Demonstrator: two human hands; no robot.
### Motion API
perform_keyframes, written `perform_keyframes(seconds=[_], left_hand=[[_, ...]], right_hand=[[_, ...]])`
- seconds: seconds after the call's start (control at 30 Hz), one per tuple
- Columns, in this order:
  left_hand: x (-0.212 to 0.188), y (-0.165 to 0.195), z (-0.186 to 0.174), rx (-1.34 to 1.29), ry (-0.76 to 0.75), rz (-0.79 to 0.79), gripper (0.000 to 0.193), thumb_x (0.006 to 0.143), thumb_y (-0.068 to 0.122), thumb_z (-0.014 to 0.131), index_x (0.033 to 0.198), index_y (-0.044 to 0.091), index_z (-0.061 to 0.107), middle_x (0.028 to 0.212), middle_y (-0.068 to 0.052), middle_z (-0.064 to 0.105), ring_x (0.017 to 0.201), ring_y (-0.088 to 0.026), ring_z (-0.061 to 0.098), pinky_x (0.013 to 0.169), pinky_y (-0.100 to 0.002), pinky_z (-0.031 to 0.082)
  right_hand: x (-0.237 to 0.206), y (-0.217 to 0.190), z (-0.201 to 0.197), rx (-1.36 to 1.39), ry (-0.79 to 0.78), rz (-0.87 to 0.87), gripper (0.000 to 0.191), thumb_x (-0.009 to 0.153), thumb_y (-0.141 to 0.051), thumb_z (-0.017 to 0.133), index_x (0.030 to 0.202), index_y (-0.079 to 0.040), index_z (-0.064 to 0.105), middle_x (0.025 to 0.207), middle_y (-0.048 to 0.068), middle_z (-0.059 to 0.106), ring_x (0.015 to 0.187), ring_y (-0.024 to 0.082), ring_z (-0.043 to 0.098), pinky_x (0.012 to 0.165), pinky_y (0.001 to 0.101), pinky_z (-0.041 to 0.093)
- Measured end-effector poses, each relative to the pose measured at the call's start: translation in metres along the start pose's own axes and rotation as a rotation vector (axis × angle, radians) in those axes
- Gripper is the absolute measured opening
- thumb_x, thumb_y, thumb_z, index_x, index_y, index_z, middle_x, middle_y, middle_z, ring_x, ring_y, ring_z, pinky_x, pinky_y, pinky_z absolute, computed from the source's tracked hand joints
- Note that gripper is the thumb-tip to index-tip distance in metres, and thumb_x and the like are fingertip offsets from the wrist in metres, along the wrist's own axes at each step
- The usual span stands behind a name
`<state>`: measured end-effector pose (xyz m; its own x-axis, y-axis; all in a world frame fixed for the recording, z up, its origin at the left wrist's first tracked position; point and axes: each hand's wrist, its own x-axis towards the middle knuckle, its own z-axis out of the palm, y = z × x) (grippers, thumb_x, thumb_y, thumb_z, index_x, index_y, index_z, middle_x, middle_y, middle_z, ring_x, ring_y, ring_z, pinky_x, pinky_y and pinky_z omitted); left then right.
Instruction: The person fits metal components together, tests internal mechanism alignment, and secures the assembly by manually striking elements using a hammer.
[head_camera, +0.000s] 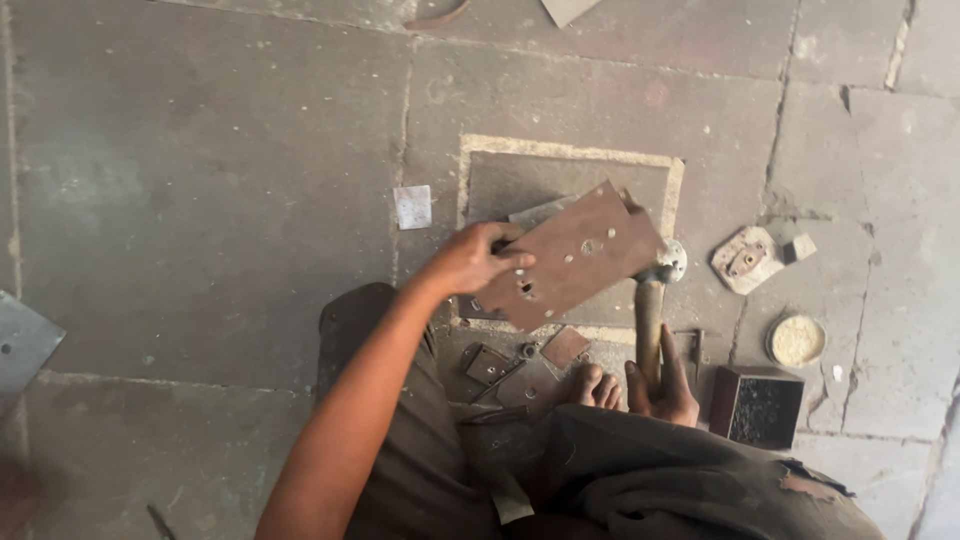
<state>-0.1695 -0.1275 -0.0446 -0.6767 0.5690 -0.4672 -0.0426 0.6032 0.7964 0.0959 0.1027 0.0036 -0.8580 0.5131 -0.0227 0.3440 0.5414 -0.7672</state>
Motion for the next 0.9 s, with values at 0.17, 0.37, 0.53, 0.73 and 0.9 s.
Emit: perform_keyframes(seconds=[0.17,0.37,0.53,0.73,0.9], left_hand=[[-0.025,0.005,0.067,-0.099,0.247,-0.041,0.062,0.084,0.050,0.080,0.121,0.001,0.069,0.116,-0.020,0.074,0.102,-0.031,0.073,0.092,-0.040,0.057],[-0.081,0.015,0.088,-0.567,0.381,-0.132,0.041,0.083,0.032,0.084,0.107,0.000,0.075,0.102,-0.013,0.078,0.092,-0.024,0.073,0.083,-0.037,0.060],[-0.062,-0.001,0.056,-1.011,0.621,-0.012,0.039,0.088,0.020,0.084,0.118,-0.002,0.071,0.115,-0.011,0.074,0.103,-0.018,0.066,0.093,-0.032,0.050],[-0.055,-0.009,0.035,-0.876,0.582,-0.059,0.043,0.089,0.016,0.080,0.127,0.000,0.066,0.117,-0.013,0.074,0.106,-0.021,0.069,0.094,-0.034,0.052],[-0.049,-0.023,-0.006,-0.588,0.328,-0.149,0.051,0.088,0.016,0.073,0.137,0.009,0.060,0.120,-0.009,0.073,0.108,-0.020,0.071,0.093,-0.033,0.058]], right_hand=[[-0.036,0.026,-0.019,0.081,0.086,0.453,0.073,0.092,-0.010,0.074,0.159,-0.012,0.046,0.084,0.008,0.064,0.063,0.009,0.056,0.051,0.0267,0.044],[-0.063,0.021,-0.040,0.112,0.095,0.245,0.071,0.096,-0.008,0.072,0.160,-0.006,0.043,0.112,0.018,0.068,0.088,0.019,0.063,0.072,0.0300,0.051],[-0.070,-0.018,-0.033,0.052,0.110,0.148,0.068,0.095,-0.011,0.072,0.157,-0.005,0.045,0.129,0.027,0.068,0.109,0.028,0.069,0.088,0.0353,0.056],[-0.034,-0.063,-0.031,-0.045,-0.084,0.043,0.071,0.094,-0.018,0.072,0.158,-0.013,0.042,0.120,0.025,0.072,0.095,0.029,0.074,0.077,0.0398,0.060],[-0.005,-0.077,-0.016,-0.148,-0.181,-0.134,0.069,0.094,-0.019,0.071,0.156,-0.015,0.044,0.121,0.025,0.072,0.088,0.035,0.076,0.074,0.0442,0.062]])
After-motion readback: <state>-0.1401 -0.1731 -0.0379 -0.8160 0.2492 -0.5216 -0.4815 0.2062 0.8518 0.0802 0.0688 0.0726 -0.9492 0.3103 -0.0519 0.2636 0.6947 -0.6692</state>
